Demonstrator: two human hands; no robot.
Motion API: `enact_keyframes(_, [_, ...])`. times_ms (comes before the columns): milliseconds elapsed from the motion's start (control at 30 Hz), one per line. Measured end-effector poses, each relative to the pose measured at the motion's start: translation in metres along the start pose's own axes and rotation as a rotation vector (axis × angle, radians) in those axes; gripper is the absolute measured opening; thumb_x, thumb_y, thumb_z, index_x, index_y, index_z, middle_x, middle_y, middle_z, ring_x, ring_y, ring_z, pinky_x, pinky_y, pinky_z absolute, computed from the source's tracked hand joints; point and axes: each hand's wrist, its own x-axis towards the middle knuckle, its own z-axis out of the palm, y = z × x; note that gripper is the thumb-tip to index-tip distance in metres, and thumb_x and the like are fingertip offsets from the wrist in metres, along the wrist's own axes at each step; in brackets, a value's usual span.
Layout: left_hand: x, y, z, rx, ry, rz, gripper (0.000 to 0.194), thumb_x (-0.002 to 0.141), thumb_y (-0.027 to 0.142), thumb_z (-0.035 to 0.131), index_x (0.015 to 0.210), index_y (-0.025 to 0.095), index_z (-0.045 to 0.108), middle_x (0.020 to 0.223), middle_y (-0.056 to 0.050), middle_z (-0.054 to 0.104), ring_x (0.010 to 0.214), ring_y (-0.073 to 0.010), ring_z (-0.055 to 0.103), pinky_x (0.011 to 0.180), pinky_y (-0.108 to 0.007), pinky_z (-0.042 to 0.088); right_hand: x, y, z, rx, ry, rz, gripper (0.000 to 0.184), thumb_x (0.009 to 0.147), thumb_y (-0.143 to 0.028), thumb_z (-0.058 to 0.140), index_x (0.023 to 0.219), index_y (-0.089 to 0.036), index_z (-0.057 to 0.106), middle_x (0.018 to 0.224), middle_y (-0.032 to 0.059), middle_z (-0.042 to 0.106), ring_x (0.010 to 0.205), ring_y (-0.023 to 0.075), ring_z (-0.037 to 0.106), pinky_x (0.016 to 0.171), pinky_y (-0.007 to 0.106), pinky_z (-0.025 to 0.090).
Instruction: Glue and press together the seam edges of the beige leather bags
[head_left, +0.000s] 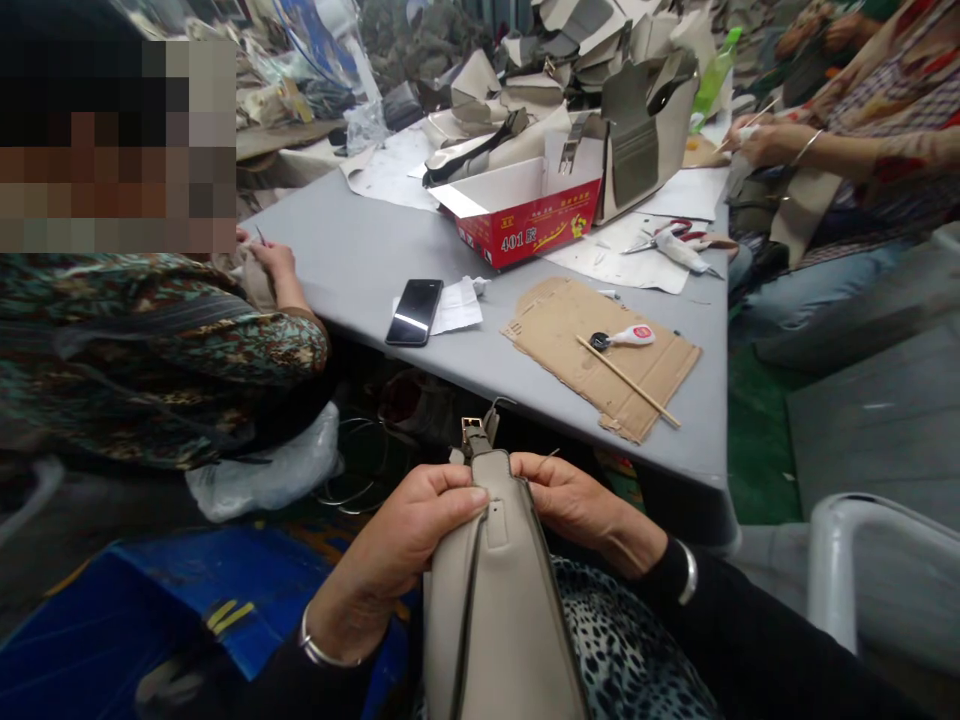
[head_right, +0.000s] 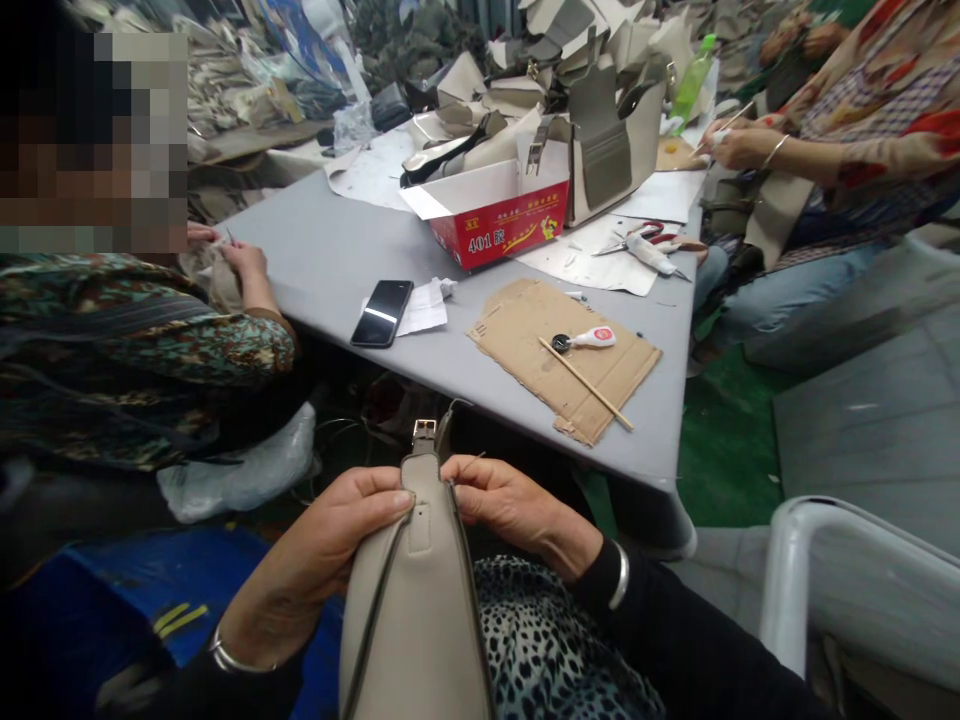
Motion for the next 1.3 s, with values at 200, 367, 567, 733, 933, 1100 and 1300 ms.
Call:
enact_keyframes(200, [0.001,0.007,0.005,0.072,-0.024,-0.021,0.039,0.074,0.045,0.084,0.094,0.012,0.08,0.071,-0.007,0.073,0.052,-0.0119,0.06,0.046,-0.016,0.047,-0.003,-0.008,0.001,0.017,0.022,0.004,0.049,0.073,-0.052,0.091,0.094,-0.014,0.069,0.078,-0.0012,0.06,0.068,0.0096,0.05,0.069,0.022,0.042])
enact_keyframes(367, [0.003,0.008,0.006,0.116,-0.053,0.051,0.03,0.08,0.041,0.08,0.093,0.014,0.08,0.064,-0.003,0.068,0.05,-0.0086,0.056,0.048,-0.013,0.044,-0.004,-0.015,0.004,0.025,0.036,-0.041,0.042,0.07,-0.043,0.094,0.088,-0.013,0.071,0.083,0.0005,0.066,0.076,0.0117,0.058,0.077,0.023,0.044])
enact_keyframes(567, [0.009,0.0,0.001,0.06,-0.066,0.004,0.038,0.079,0.044,0.083,0.102,0.013,0.08,0.074,-0.006,0.072,0.055,-0.0113,0.06,0.051,-0.016,0.047,-0.003,-0.013,0.001,0.071,0.045,-0.064,0.036,0.07,-0.037,0.095,0.083,-0.014,0.072,0.08,-0.0009,0.069,0.071,0.0104,0.058,0.074,0.023,0.044])
enact_keyframes(733, [0.011,0.001,0.002,0.063,-0.06,0.003,0.039,0.078,0.044,0.084,0.102,0.014,0.08,0.075,-0.006,0.073,0.057,-0.0124,0.06,0.051,-0.017,0.047,-0.003,-0.015,0.0,0.054,0.086,-0.047,0.038,0.065,-0.037,0.097,0.079,-0.013,0.071,0.075,-0.0014,0.068,0.066,0.0095,0.056,0.068,0.021,0.042])
enact_keyframes(933, [0.011,0.002,0.007,0.095,-0.042,0.022,0.041,0.08,0.046,0.084,0.104,0.013,0.08,0.076,-0.007,0.073,0.057,-0.0131,0.06,0.051,-0.017,0.047,-0.002,-0.018,0.002,0.065,0.115,-0.009,0.042,0.061,-0.038,0.098,0.077,-0.013,0.068,0.076,-0.0002,0.068,0.066,0.0115,0.058,0.069,0.024,0.045])
enact_keyframes(1100, [0.011,-0.001,0.012,0.081,-0.037,0.079,0.041,0.081,0.046,0.083,0.107,0.014,0.08,0.075,-0.007,0.074,0.062,-0.0156,0.063,0.057,-0.02,0.051,-0.001,-0.014,0.005,0.056,0.132,-0.045,0.042,0.065,-0.039,0.095,0.078,-0.013,0.065,0.074,-0.0008,0.063,0.064,0.0101,0.054,0.065,0.023,0.043])
enact_keyframes(1300, [0.01,-0.01,0.011,0.097,0.029,0.098,0.037,0.084,0.043,0.081,0.107,0.014,0.08,0.09,-0.01,0.077,0.072,-0.0178,0.067,0.064,-0.022,0.053,-0.006,-0.017,0.015,0.014,0.157,-0.041,0.045,0.07,-0.046,0.091,0.082,-0.015,0.062,0.071,-0.0029,0.058,0.061,0.009,0.049,0.061,0.021,0.041])
